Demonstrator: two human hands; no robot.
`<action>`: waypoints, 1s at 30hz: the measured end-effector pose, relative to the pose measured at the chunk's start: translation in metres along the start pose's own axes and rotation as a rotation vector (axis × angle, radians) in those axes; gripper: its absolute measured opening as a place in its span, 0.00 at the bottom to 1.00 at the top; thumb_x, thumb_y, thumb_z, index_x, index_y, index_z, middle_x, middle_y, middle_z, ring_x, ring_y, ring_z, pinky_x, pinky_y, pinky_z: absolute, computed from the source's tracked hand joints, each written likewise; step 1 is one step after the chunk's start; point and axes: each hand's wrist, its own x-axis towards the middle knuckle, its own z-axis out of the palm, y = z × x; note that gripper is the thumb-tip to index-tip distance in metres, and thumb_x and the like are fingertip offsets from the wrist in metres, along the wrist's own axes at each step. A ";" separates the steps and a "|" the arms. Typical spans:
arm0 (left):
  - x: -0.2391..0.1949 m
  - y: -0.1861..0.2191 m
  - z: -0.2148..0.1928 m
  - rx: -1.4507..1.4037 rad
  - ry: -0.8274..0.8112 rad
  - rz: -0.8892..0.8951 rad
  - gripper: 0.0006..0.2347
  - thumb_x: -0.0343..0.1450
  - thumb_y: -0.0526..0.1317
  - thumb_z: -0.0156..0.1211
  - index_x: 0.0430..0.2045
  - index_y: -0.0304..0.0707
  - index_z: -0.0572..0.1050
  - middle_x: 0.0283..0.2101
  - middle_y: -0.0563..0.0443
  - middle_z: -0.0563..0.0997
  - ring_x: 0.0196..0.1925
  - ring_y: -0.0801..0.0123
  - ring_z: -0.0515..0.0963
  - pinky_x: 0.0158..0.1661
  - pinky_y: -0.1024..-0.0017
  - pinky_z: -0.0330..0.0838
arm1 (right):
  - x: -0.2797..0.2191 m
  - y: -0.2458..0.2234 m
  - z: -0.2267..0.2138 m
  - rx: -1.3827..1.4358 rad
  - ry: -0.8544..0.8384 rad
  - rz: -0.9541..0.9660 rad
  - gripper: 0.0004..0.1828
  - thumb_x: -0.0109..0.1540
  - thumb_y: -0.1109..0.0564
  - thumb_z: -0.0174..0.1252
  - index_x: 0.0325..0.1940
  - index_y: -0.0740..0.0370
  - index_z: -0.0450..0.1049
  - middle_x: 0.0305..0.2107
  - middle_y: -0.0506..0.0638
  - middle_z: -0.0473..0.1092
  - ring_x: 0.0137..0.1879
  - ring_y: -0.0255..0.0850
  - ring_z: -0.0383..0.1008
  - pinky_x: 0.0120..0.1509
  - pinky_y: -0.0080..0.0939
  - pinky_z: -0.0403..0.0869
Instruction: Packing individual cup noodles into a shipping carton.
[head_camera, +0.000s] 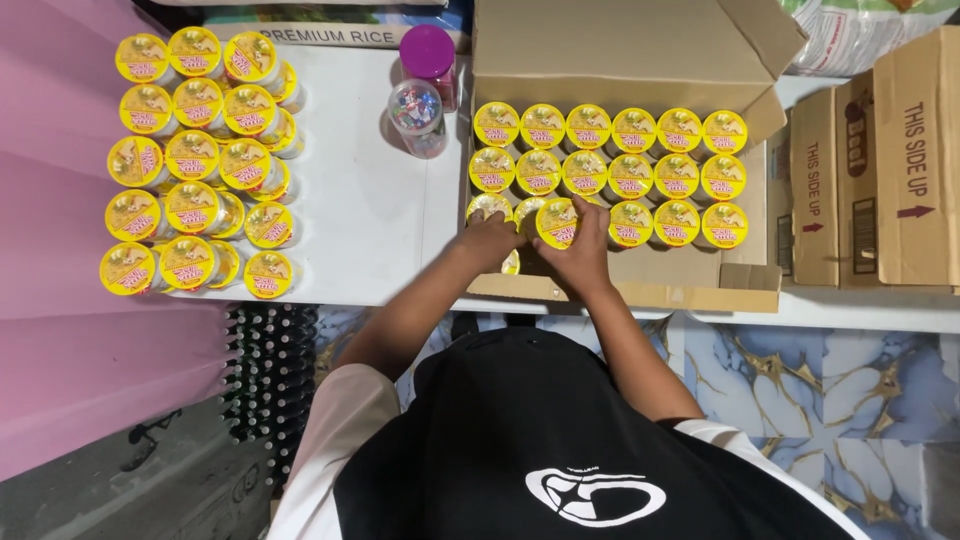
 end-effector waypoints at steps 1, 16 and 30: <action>0.003 -0.002 0.004 -0.006 -0.001 0.000 0.26 0.57 0.36 0.71 0.52 0.51 0.76 0.53 0.50 0.76 0.63 0.52 0.66 0.61 0.37 0.56 | -0.001 0.003 0.000 -0.003 -0.006 0.001 0.51 0.48 0.53 0.78 0.69 0.68 0.60 0.56 0.63 0.60 0.64 0.58 0.63 0.69 0.53 0.68; -0.012 -0.006 -0.004 0.061 0.158 -0.010 0.22 0.57 0.33 0.71 0.46 0.57 0.81 0.50 0.49 0.74 0.62 0.54 0.67 0.62 0.39 0.59 | -0.005 0.017 -0.016 0.135 -0.070 0.347 0.46 0.51 0.49 0.77 0.65 0.69 0.63 0.57 0.61 0.64 0.65 0.52 0.67 0.71 0.48 0.66; -0.024 0.033 0.084 -0.393 0.383 -0.257 0.12 0.66 0.31 0.62 0.43 0.35 0.78 0.46 0.37 0.79 0.51 0.46 0.79 0.52 0.54 0.74 | -0.052 -0.001 -0.017 0.555 0.089 0.535 0.48 0.53 0.53 0.75 0.68 0.67 0.54 0.60 0.59 0.59 0.66 0.44 0.64 0.70 0.42 0.66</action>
